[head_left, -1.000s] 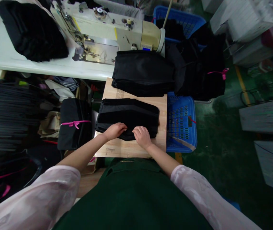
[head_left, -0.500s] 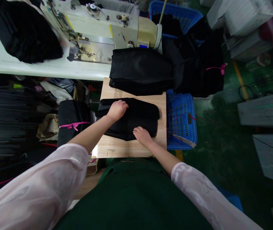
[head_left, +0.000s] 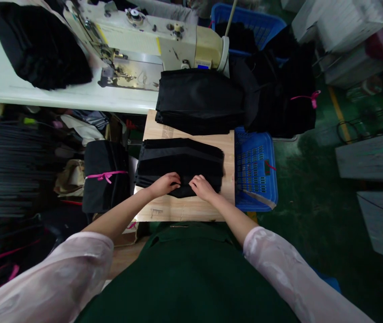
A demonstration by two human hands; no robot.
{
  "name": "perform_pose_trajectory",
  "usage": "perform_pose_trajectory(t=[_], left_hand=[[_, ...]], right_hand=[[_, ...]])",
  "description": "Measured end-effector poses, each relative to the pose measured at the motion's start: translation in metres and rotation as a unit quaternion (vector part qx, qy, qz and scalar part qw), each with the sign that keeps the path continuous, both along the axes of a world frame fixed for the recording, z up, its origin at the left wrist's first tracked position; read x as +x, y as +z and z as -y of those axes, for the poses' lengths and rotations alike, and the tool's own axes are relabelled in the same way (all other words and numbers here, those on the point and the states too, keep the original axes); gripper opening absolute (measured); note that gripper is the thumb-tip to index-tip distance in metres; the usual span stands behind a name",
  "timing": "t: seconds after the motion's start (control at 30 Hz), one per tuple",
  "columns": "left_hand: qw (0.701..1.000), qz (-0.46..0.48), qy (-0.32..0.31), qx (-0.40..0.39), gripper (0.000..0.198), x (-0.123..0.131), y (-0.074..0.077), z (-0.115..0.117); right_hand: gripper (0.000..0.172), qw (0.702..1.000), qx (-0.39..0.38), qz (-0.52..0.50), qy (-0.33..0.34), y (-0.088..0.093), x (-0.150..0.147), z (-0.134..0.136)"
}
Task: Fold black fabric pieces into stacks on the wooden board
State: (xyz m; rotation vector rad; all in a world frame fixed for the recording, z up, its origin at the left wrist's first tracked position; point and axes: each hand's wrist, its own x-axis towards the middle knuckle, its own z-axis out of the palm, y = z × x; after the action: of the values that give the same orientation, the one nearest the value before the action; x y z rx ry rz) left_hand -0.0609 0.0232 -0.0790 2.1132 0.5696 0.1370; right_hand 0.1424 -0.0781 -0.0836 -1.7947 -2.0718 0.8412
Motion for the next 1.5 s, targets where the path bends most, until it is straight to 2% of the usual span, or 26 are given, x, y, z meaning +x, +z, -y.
perform_pose_trajectory(t=[0.13, 0.27, 0.47, 0.67, 0.77, 0.83, 0.9, 1.0, 1.1, 1.17, 1.3, 1.5], left_hand=[[0.999, -0.004, 0.035, -0.022, 0.02, -0.001, -0.01, 0.0], [0.999, -0.043, 0.009, -0.012, 0.016, 0.005, -0.007, -0.001], [0.997, -0.067, 0.02, -0.016, 0.017, 0.007, -0.003, -0.002], [0.996, -0.08, 0.01, -0.032, 0.017, 0.009, 0.0, -0.007], [0.994, -0.086, 0.06, -0.025, 0.018, 0.01, -0.001, -0.006], [0.991, -0.088, 0.1, -0.032, 0.02, 0.011, 0.0, -0.006], [0.989, -0.09, 0.114, -0.042, 0.022, 0.011, 0.002, -0.006], [0.993, -0.084, 0.073, -0.025, 0.023, 0.009, 0.008, -0.006], [0.996, -0.077, 0.0, 0.044, 0.024, 0.005, 0.013, -0.006], [0.993, -0.082, -0.026, 0.085, 0.022, 0.002, 0.016, -0.006], [0.991, -0.085, -0.019, 0.099, 0.026, 0.004, 0.021, -0.014], [0.987, -0.121, -0.012, 0.106, 0.031, 0.024, 0.039, -0.043]], right_hand=[[0.022, 1.0, 0.004, 0.029, -0.01, 0.001, -0.003, 0.0], [0.014, 0.999, -0.003, 0.038, 0.006, 0.003, -0.006, 0.002], [0.021, 0.998, 0.02, 0.055, 0.036, 0.008, -0.008, 0.008], [0.011, 0.997, 0.04, 0.066, 0.015, 0.006, -0.014, 0.011], [0.007, 0.995, 0.05, 0.083, 0.032, 0.006, -0.015, 0.011], [0.011, 0.992, 0.077, 0.09, 0.041, 0.007, -0.013, 0.013], [0.013, 0.989, 0.111, 0.094, 0.041, 0.01, -0.011, 0.015], [0.009, 0.986, 0.134, 0.095, 0.018, 0.013, -0.009, 0.015], [0.009, 0.988, 0.123, 0.097, -0.01, 0.014, -0.009, 0.012], [0.01, 0.988, 0.114, 0.101, -0.017, 0.015, -0.008, 0.008], [0.013, 0.99, 0.102, 0.094, -0.031, 0.022, -0.006, 0.003], [0.02, 0.982, 0.13, 0.082, -0.108, 0.038, -0.007, 0.003]])
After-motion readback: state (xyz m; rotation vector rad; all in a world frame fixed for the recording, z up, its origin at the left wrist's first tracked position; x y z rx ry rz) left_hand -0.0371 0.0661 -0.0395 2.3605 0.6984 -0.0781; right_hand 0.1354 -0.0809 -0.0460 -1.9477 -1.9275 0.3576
